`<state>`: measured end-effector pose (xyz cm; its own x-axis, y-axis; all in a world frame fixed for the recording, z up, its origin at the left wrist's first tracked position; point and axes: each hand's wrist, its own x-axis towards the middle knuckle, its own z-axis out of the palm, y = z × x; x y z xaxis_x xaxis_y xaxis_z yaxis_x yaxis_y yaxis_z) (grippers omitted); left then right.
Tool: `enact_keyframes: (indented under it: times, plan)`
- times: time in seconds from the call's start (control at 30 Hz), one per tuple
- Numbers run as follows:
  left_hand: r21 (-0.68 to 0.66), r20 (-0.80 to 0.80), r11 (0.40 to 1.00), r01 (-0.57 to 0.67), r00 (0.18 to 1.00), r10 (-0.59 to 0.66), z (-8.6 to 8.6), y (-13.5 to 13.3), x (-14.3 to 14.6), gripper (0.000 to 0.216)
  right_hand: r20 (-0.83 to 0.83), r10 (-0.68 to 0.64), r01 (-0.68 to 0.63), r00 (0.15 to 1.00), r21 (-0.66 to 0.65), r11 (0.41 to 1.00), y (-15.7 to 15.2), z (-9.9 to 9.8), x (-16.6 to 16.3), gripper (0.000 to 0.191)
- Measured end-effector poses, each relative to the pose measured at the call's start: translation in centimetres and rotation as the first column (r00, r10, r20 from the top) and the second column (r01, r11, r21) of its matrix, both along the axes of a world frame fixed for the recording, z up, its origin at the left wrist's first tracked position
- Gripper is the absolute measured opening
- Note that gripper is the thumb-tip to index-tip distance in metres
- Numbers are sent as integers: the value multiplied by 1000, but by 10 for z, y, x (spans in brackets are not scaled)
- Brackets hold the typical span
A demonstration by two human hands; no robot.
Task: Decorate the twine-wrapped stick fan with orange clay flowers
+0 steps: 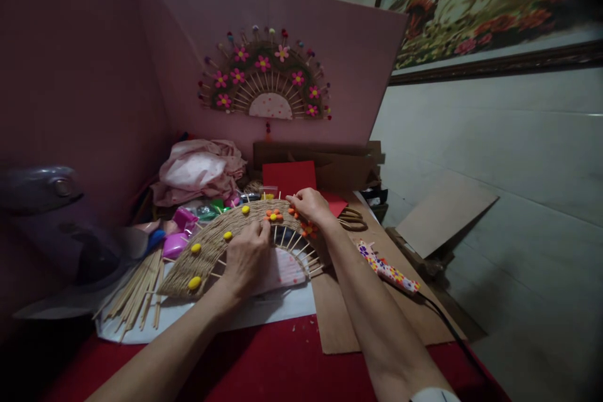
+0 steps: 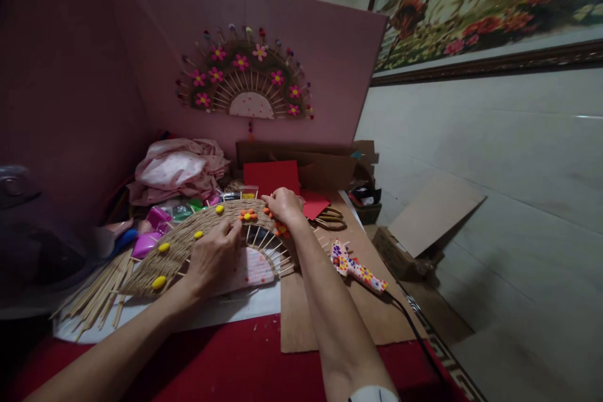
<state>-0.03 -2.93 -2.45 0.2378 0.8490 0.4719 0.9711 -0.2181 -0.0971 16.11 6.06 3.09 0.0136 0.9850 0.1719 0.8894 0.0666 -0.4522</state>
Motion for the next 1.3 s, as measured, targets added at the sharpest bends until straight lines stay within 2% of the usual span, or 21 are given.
enact_keyframes:
  times: [0.13, 0.5, 1.07, 1.3]
  plan:
    - [-17, 24, 1000, -15, 1000, 15, -2, -1, 3, 38, 0, -3, 3, 1000, 7, 1000, 0, 0, 0, 38]
    - [52, 84, 996, -76, 994, 71, -1, 1, 1, 36, -12, 8, -8, 1000, 12, 1000, -1, 0, 0, 37]
    - [1, 63, 995, -101, 993, 101, 5, -2, 3, 38, -11, 9, -9, 1000, 11, 1000, -4, 3, -1, 36]
    - [-34, 79, 997, -75, 994, 78, 4, -3, 9, 40, 2, 0, 0, 1000, 13, 1000, -2, 2, 0, 36]
